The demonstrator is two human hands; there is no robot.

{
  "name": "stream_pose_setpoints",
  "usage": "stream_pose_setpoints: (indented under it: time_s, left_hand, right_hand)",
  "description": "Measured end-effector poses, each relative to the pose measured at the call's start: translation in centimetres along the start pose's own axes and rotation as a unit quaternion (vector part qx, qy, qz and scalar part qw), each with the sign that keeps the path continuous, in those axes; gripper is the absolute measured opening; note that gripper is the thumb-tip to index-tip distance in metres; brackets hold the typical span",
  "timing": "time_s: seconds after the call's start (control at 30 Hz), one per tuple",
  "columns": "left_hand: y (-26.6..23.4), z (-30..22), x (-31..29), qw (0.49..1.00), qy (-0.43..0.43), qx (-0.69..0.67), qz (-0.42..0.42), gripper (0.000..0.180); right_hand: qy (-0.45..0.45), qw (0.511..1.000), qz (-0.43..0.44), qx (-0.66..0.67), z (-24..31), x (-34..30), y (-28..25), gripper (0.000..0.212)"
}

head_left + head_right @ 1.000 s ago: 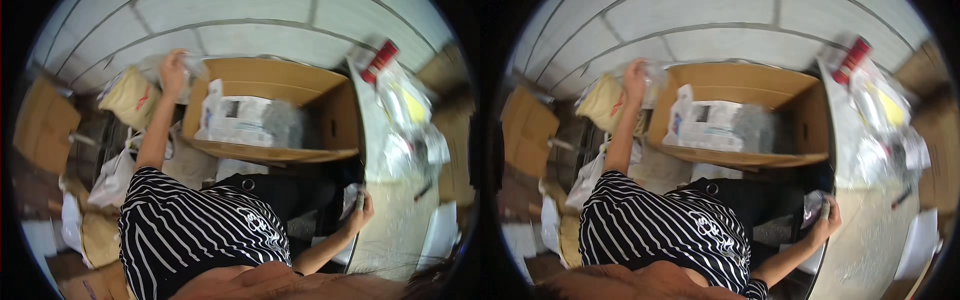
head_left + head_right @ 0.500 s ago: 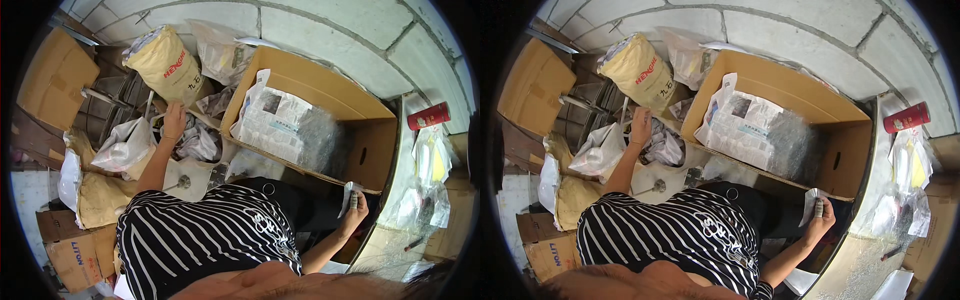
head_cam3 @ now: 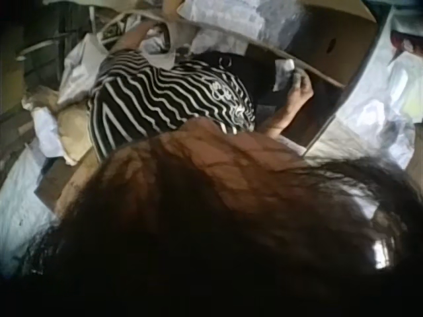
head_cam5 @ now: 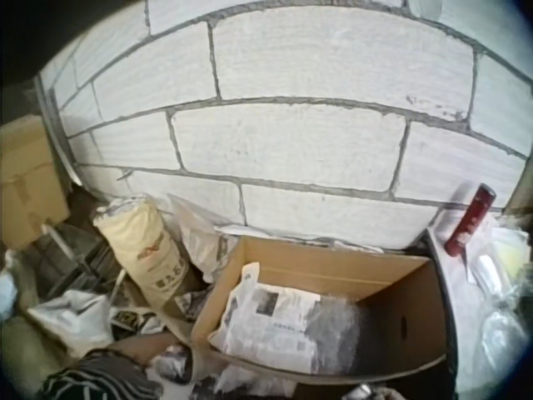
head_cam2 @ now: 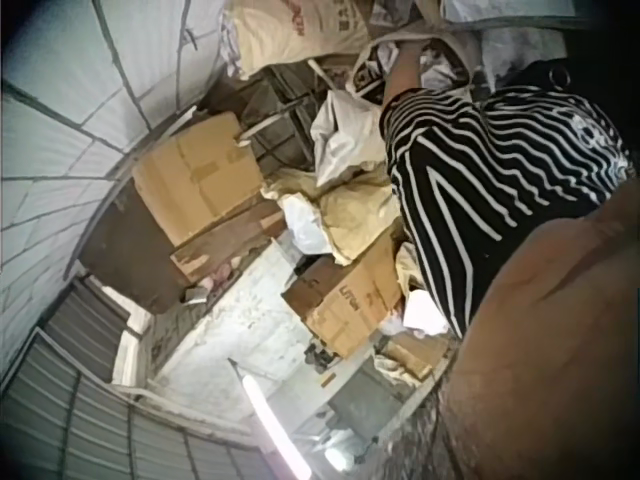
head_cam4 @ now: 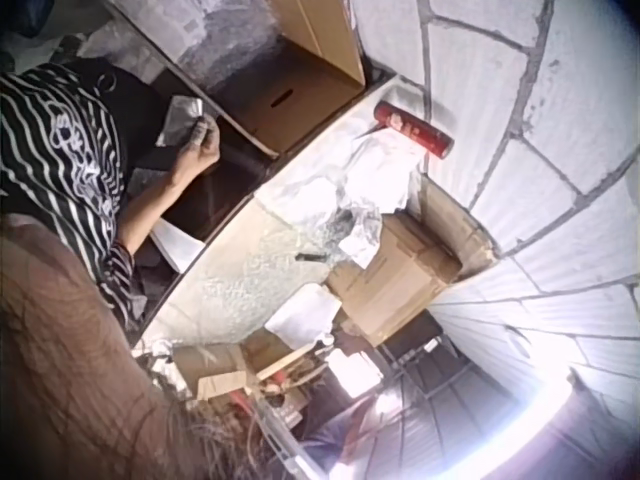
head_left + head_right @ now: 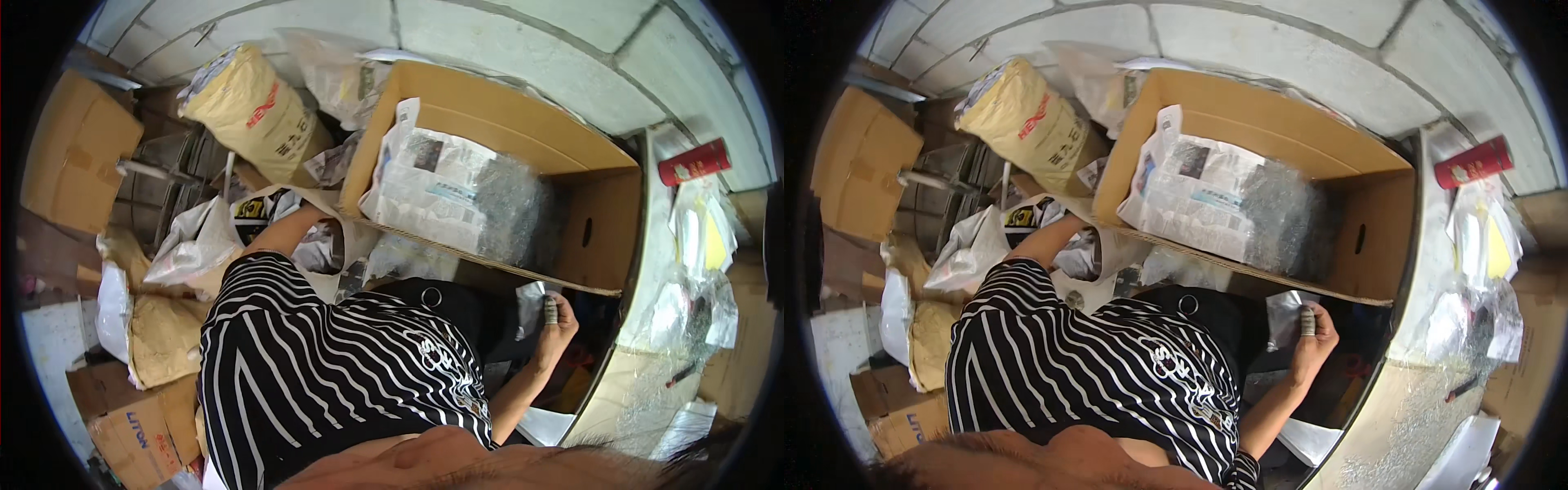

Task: Packaging small metal components and shavings into plastic bags at a workstation.

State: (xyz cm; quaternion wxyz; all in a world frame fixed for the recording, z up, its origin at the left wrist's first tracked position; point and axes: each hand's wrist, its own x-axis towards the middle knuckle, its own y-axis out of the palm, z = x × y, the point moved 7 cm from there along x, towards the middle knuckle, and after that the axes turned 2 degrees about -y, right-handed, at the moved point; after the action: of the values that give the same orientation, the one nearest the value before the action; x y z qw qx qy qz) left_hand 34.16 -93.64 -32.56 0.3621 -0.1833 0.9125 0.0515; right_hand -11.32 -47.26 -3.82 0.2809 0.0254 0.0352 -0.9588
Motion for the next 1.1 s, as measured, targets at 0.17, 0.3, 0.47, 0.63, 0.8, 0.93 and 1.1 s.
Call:
stream_pose_setpoints:
  time_s: [0.17,0.3,0.47,0.63,0.8,0.93,1.1]
  left_hand:
    - [3.3,-10.2,0.4,0.922,-0.068,0.380,0.024,0.040]
    - [1.6,-16.3,-5.8,0.835,-0.059,0.548,0.004,0.038]
    - [0.8,-24.6,-10.4,0.838,0.004,0.521,-0.162,0.034]
    - [18.1,-36.6,-13.5,0.956,0.247,0.133,-0.087,0.023]
    - [42.1,-38.8,-8.3,0.942,0.246,-0.069,0.218,0.031]
    - [54.4,-37.5,-7.2,0.903,0.180,-0.033,0.388,0.023]
    - [63.8,-35.8,-10.2,0.809,0.310,0.201,0.458,0.007]
  right_hand:
    - [0.013,0.999,-0.025,-0.029,0.0,-1.3,-2.0,0.009]
    - [0.016,0.998,-0.065,-0.007,-0.8,-1.4,-3.4,0.010]
    - [0.047,0.996,-0.066,-0.027,-0.3,-2.3,-2.4,0.010]
    - [0.035,0.998,-0.049,-0.028,1.4,-2.5,-0.6,0.008]
    - [-0.005,0.992,-0.109,0.058,1.9,-7.3,-3.1,0.006]
    - [-0.006,0.978,-0.201,0.061,2.3,-13.9,-7.0,0.006]
    - [-0.019,0.936,-0.342,0.080,-0.2,-22.4,-12.0,0.027]
